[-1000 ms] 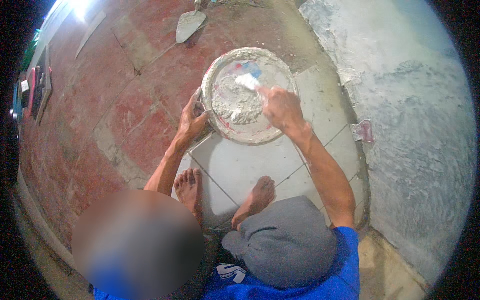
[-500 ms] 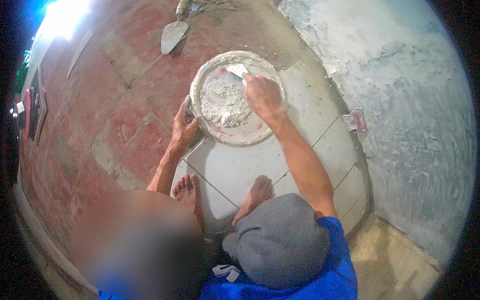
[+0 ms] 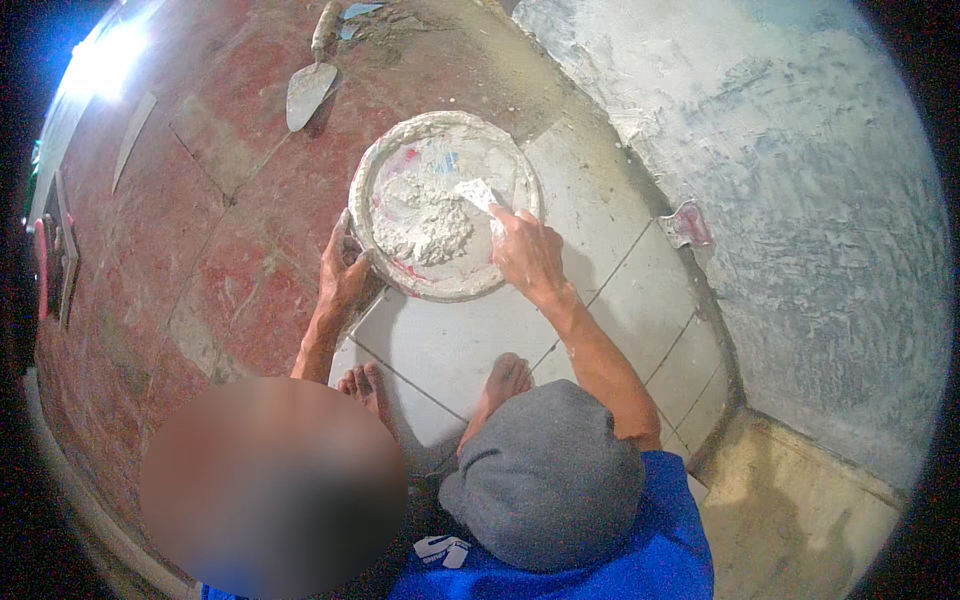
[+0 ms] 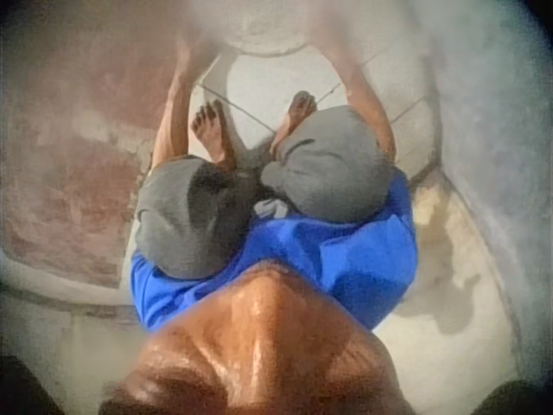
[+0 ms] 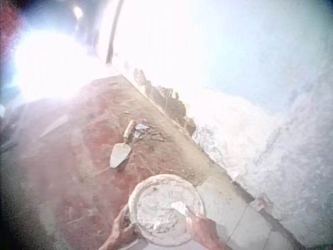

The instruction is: The person mixes a white paste in a round tray using a trowel, then scoops the mixture and applies it to the wall near the floor. The person works barefoot on a tiled floor in a room under renovation.

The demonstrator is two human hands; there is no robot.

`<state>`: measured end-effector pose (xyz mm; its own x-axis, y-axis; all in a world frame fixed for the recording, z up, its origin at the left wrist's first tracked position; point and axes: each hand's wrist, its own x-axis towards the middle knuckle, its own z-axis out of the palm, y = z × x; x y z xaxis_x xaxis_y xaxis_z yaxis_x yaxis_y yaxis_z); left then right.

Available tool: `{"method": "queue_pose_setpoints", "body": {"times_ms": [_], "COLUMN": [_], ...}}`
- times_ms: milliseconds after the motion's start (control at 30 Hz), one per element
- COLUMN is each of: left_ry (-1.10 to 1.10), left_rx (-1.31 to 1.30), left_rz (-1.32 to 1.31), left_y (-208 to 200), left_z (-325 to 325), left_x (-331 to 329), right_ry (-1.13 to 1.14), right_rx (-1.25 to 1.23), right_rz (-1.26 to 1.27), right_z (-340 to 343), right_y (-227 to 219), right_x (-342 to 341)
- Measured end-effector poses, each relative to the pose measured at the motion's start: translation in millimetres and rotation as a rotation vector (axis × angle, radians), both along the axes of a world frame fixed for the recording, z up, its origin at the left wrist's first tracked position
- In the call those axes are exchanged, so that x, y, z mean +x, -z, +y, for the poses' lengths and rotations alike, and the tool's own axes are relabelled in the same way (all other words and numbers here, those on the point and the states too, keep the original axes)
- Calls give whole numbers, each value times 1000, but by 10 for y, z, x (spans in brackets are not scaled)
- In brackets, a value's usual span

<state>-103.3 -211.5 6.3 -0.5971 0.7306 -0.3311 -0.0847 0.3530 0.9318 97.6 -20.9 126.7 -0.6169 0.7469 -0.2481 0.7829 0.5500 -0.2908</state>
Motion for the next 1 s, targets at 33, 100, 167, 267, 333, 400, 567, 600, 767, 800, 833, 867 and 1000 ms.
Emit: {"method": "queue_pose_setpoints", "body": {"times_ms": [33,100,167,267,333,400,567,600,767,800,833,867,1000], "left_ry": [14,0,-8,-15,-12,-42,-10,-19,-90,-110,-85,-59,-93], "left_rx": [-1,-10,-12,-10,-11,11,5,-39,10,24,29,34,49], "left_rz": [34,-24,-51,-42,-35,2,23,-28,-170,-186,-220,-255,-453], "left_y": [-20,-58,-103,-133,-150,34,-9,-80,-240,-239,-264,-292,-272], "left_z": [3,20,39,49,55,7,-25,-11,68,12,63,103,34], "left_x": [-8,-16,-2,25,27,3,-20,-25,-105,-73,-96,-119,-130], "right_ry": [42,-17,-81,-180,-368,-436,54,256,372,319,248,318,377], "right_rx": [0,80,122,-34,77,129,-299,-505,-638,-593,-522,-537,-569], "right_rz": [43,67,55,-202,-150,-63,334,384,708,614,532,597,589], "right_z": [-4,151,315,348,175,56,-212,-290,-586,-591,-514,-613,-642], "right_y": [54,207,317,190,176,68,-325,-436,-64,195,338,381,331], "right_x": [19,-126,-305,-526,-265,-128,120,122,230,289,272,410,574]}}
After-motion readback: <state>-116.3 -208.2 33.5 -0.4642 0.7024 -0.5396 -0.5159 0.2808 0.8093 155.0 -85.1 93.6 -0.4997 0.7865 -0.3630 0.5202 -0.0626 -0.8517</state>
